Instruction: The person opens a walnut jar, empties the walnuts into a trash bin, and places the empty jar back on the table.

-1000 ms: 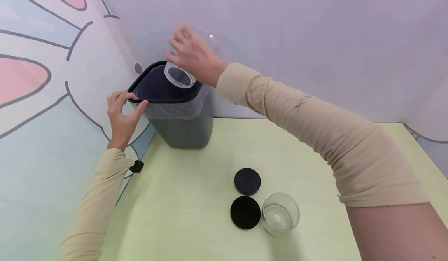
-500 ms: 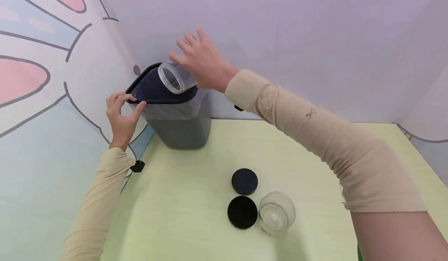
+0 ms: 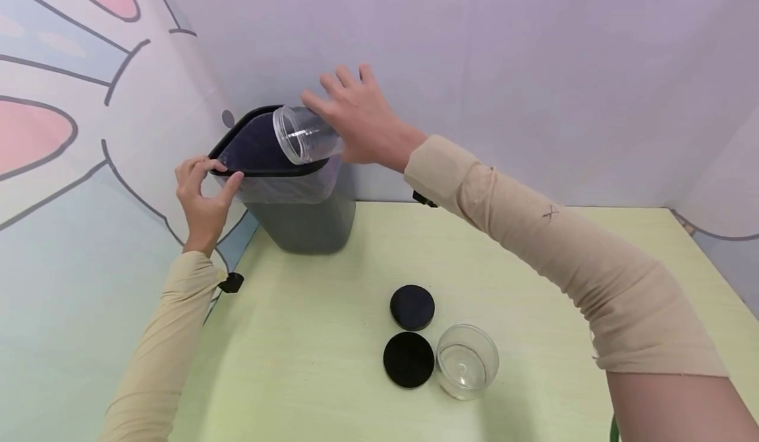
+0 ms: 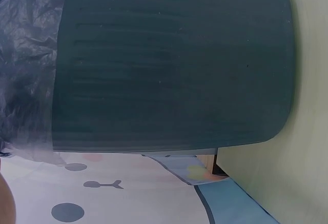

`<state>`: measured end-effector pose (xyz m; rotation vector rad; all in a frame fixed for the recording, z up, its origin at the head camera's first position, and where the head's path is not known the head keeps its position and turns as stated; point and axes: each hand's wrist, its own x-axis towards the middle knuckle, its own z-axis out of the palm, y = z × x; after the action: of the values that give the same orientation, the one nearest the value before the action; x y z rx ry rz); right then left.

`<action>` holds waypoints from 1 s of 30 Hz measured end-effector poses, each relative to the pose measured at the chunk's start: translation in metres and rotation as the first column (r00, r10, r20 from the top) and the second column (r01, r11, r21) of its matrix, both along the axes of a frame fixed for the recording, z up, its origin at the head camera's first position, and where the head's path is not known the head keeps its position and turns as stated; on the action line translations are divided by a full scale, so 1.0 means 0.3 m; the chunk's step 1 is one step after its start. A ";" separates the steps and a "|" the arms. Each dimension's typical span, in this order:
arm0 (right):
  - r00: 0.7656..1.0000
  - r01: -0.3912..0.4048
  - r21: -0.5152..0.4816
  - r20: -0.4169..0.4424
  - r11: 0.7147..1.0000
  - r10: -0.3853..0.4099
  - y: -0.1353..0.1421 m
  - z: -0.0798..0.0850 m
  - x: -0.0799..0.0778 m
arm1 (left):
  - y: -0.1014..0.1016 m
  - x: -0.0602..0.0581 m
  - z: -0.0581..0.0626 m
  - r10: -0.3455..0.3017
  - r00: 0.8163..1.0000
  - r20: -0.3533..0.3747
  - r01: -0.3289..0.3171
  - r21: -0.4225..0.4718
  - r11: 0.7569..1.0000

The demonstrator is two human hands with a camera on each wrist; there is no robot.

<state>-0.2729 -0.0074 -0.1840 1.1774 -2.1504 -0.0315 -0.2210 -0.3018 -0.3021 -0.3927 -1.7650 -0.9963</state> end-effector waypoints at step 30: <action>0.985 0.056 -0.066 0.167 0.996 -0.044 0.105 -0.062 0.026 | -0.015 -0.016 -0.009 0.000 1.000 -0.018 0.000 0.007 1.000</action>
<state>-0.2651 0.0240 -0.2027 1.1197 -2.3062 0.1238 -0.2258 -0.3063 -0.3047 -0.3962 -1.7449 -0.9954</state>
